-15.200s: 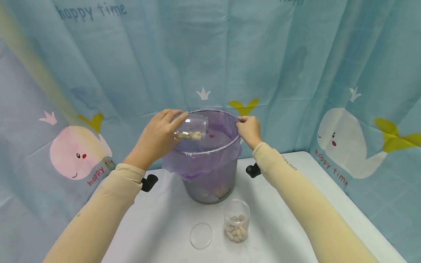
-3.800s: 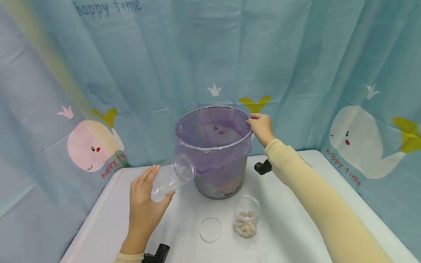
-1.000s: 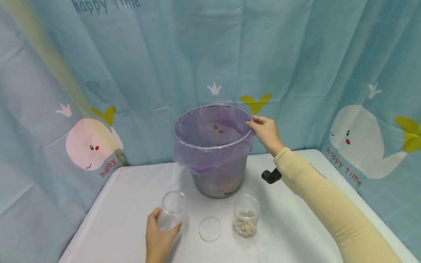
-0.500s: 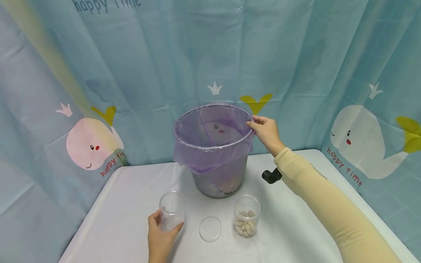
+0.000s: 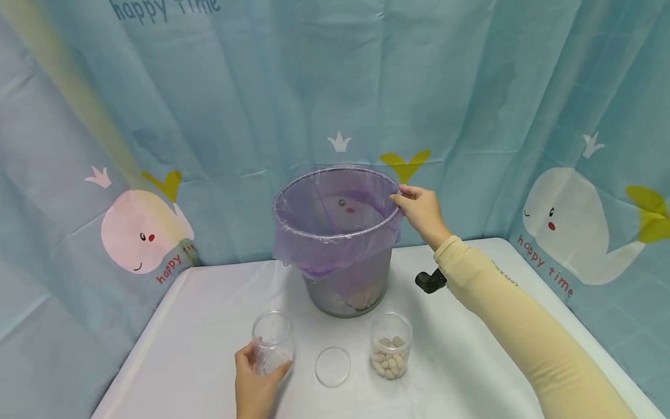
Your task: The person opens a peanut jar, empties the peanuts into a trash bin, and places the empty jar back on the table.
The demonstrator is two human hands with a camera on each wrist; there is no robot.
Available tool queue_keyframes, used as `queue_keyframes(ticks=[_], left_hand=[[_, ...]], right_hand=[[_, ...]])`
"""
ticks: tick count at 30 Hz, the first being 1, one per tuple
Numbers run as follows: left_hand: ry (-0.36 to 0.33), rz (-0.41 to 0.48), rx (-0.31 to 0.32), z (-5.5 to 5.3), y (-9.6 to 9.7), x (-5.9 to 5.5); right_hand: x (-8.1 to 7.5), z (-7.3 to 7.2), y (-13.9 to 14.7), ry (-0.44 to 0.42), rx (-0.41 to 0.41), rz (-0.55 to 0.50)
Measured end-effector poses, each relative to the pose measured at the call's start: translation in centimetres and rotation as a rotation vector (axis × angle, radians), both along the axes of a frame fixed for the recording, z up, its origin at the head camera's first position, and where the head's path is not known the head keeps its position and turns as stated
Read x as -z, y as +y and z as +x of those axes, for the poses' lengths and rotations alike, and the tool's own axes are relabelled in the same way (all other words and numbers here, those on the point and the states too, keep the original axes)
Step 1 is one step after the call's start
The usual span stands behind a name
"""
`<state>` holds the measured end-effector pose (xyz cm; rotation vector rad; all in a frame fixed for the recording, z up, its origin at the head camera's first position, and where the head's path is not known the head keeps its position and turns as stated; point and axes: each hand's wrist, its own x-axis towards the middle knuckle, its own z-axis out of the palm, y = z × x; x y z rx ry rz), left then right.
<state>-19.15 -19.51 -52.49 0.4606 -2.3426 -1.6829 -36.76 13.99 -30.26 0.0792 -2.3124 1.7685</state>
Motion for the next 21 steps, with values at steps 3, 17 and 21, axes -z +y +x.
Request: queue_keyframes(ticks=[3,17,21], left_hand=[[0.006,0.003,-0.001,0.08,0.08,0.0],[-0.011,0.062,0.006,0.34,-0.13,0.13],[0.0,0.108,0.006,0.46,-0.17,0.28]], right_hand=[[0.04,-0.01,-0.01,0.005,-0.001,-0.005],[0.02,-0.03,0.06,0.004,0.003,0.002],[-0.04,0.04,-0.01,0.002,0.006,0.011]])
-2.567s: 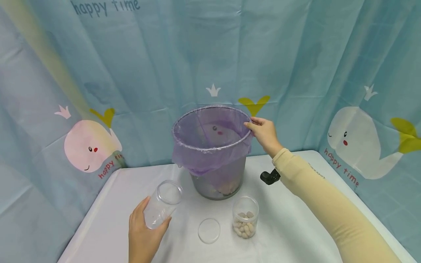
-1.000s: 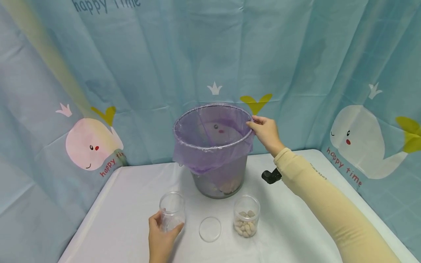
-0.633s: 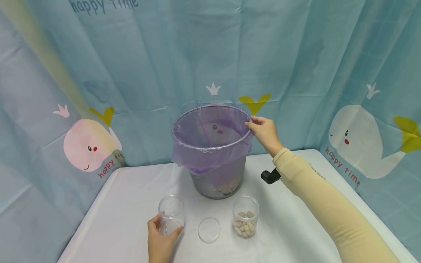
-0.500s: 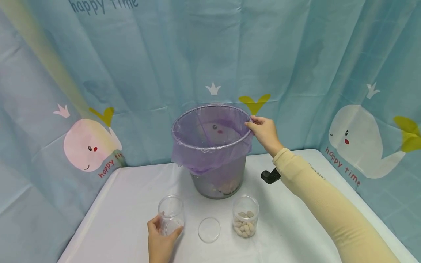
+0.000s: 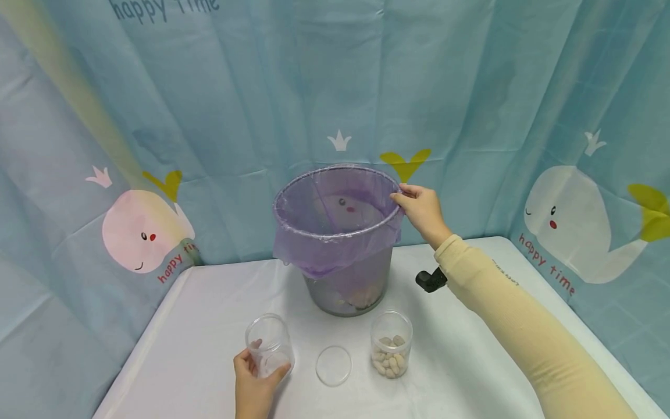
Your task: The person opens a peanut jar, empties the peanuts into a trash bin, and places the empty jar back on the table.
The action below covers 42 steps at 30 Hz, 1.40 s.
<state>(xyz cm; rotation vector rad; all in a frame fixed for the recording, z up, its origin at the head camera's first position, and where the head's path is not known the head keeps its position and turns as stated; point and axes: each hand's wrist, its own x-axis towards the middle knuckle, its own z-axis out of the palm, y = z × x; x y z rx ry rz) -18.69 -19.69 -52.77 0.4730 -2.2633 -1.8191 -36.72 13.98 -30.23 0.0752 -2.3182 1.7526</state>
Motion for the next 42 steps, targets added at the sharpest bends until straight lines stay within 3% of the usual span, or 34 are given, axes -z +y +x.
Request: queue_keyframes(ticks=[8,22,32,38,42], left_hand=[[0.02,-0.016,0.008,0.4,-0.2,0.3],[-0.028,-0.135,0.034,0.8,-0.3,0.3],[-0.06,-0.148,0.073,0.7,-0.4,0.4],[-0.058,-0.161,0.119,1.3,-0.7,0.2],[-0.099,-0.189,0.094,2.0,-0.7,0.1]], right_hand=[[-0.1,0.1,0.0,-0.007,-0.004,0.0],[0.1,0.1,0.1,-0.008,-0.006,-0.005],[0.0,0.1,0.1,-0.012,-0.006,-0.007],[0.0,0.0,0.0,-0.02,-0.006,-0.005],[-0.1,0.0,0.0,-0.015,-0.003,0.008]])
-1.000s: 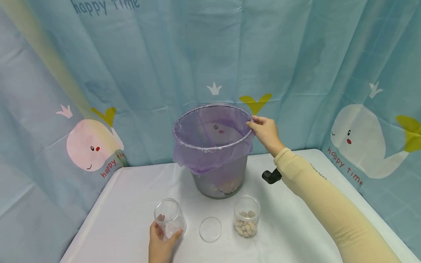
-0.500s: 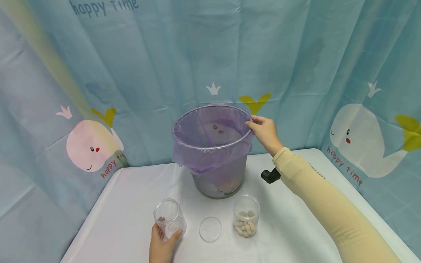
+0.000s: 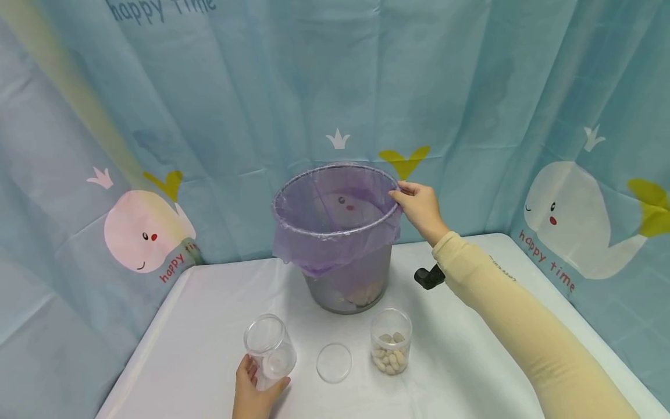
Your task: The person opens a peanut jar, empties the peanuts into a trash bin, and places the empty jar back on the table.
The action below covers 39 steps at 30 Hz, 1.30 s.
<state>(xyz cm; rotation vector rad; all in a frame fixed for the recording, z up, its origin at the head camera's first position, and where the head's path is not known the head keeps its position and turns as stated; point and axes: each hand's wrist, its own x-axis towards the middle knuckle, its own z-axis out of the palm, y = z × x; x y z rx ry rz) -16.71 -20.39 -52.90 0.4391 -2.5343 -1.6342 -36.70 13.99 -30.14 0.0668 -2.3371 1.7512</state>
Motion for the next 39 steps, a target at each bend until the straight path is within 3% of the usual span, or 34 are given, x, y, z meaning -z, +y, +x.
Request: queue_keyframes(ticks=[6,12,16,25,32,39], left_hand=[[-0.101,-0.082,-0.111,0.7,0.8,0.3],[-0.144,-0.099,-0.092,1.4,1.3,0.3],[-0.154,-0.114,-0.068,1.8,2.1,0.3],[-0.084,-0.155,0.035,2.4,3.5,0.5],[-0.064,-0.106,0.089,2.6,4.3,0.9],[-0.063,-0.042,0.188,2.9,6.2,0.7]], right_hand=[[-0.1,0.0,0.1,0.0,0.002,0.002],[-0.2,0.0,0.0,-0.006,0.007,-0.001],[-0.1,0.0,-0.1,-0.004,0.008,-0.002],[-0.1,0.1,-0.1,-0.003,0.005,-0.016],[0.1,-0.1,0.0,0.008,0.01,-0.023],[0.2,-0.2,0.0,0.013,0.013,-0.017]])
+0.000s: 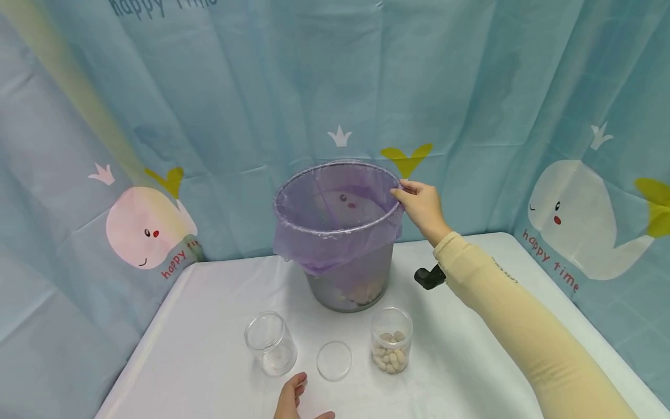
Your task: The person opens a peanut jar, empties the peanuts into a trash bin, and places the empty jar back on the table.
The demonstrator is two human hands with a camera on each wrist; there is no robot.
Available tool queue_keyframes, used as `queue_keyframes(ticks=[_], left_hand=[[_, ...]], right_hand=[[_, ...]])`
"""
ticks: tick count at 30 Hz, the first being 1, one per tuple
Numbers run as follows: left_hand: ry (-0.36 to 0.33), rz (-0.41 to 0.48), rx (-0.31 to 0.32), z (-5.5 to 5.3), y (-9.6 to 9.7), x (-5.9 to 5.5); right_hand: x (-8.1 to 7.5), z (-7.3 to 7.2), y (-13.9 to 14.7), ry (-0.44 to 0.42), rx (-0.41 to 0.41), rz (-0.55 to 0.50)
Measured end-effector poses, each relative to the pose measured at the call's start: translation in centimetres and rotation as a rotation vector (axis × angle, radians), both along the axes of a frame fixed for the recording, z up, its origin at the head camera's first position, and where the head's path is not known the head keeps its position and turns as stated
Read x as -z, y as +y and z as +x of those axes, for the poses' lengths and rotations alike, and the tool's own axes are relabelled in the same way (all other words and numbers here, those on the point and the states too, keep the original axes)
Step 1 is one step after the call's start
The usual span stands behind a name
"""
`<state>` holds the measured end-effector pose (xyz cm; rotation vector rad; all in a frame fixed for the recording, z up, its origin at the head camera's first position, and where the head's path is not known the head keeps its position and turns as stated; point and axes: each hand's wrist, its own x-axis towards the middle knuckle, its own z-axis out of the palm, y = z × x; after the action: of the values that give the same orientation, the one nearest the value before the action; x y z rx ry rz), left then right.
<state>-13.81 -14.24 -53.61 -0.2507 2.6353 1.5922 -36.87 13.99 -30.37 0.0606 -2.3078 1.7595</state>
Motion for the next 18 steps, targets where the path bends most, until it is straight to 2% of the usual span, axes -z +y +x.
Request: queue_keyframes(ticks=[3,9,18], left_hand=[[-0.009,0.002,0.034,-0.2,0.9,-0.2],[0.026,-0.011,0.061,-0.1,2.0,-0.6],[0.015,0.101,0.098,-0.6,3.9,-1.2]], right_hand=[[0.0,0.0,0.0,-0.002,0.004,-0.003],[0.0,0.1,-0.2,-0.007,-0.001,-0.011],[0.1,0.0,-0.3,0.0,0.012,-0.022]])
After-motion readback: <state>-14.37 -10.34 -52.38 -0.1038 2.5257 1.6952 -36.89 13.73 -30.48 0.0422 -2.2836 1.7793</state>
